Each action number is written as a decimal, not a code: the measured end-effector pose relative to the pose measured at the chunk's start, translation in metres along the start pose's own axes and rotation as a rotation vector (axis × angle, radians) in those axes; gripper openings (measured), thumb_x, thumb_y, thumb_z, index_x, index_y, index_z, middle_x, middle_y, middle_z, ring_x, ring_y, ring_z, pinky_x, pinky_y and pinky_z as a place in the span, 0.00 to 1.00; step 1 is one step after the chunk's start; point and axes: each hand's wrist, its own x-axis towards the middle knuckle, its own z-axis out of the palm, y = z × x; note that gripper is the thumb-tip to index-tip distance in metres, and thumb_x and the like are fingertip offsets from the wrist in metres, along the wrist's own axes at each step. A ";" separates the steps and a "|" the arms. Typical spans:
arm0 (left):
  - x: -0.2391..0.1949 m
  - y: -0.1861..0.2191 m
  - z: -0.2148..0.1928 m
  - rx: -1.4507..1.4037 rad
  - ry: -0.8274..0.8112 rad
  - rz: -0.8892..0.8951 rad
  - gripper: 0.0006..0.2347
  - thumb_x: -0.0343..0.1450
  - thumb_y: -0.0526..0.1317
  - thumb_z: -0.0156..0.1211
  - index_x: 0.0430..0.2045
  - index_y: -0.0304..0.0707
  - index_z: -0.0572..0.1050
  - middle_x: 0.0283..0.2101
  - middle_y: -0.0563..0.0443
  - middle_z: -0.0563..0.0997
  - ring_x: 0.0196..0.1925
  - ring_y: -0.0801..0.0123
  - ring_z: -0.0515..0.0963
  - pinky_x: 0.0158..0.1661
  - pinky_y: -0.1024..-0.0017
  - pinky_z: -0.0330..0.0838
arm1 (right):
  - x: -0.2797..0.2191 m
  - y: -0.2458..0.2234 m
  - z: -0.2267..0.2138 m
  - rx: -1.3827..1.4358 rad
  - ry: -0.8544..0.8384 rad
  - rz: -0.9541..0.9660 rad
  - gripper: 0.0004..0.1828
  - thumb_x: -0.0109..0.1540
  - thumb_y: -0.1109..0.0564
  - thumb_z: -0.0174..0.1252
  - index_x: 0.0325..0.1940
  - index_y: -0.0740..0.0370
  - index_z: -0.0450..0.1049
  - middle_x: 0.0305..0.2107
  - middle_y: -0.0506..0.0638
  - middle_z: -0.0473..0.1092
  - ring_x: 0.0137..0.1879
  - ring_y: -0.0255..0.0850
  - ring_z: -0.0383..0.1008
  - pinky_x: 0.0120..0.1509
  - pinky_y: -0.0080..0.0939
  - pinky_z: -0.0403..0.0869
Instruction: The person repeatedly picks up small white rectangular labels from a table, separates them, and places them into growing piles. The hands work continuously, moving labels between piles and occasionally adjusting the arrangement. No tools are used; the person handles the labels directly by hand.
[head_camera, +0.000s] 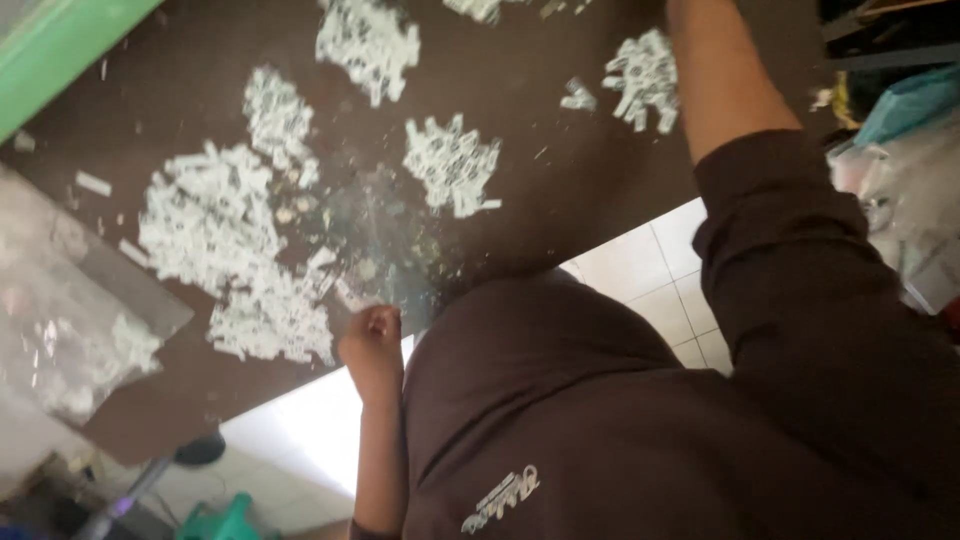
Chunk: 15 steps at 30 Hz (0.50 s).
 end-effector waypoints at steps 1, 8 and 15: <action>0.002 -0.011 0.004 -0.009 0.041 0.018 0.07 0.69 0.38 0.67 0.33 0.31 0.81 0.26 0.47 0.81 0.27 0.69 0.80 0.32 0.69 0.73 | -0.027 -0.004 0.015 -0.076 -0.017 -0.072 0.05 0.66 0.62 0.62 0.43 0.62 0.72 0.33 0.51 0.70 0.36 0.39 0.72 0.40 0.39 0.74; 0.017 -0.099 0.020 -0.879 0.088 -0.639 0.06 0.72 0.36 0.62 0.32 0.30 0.78 0.22 0.56 0.73 0.22 0.76 0.70 0.24 0.76 0.62 | -0.194 -0.028 0.091 -0.283 -0.465 -0.566 0.13 0.64 0.66 0.66 0.51 0.66 0.72 0.40 0.55 0.69 0.41 0.44 0.71 0.45 0.43 0.73; 0.016 -0.140 0.000 -0.856 0.123 -0.465 0.06 0.72 0.35 0.60 0.36 0.30 0.80 0.24 0.56 0.74 0.24 0.79 0.70 0.26 0.78 0.64 | -0.305 -0.015 0.180 -0.473 -1.157 -0.755 0.09 0.62 0.62 0.64 0.47 0.61 0.77 0.43 0.54 0.71 0.49 0.53 0.74 0.52 0.51 0.74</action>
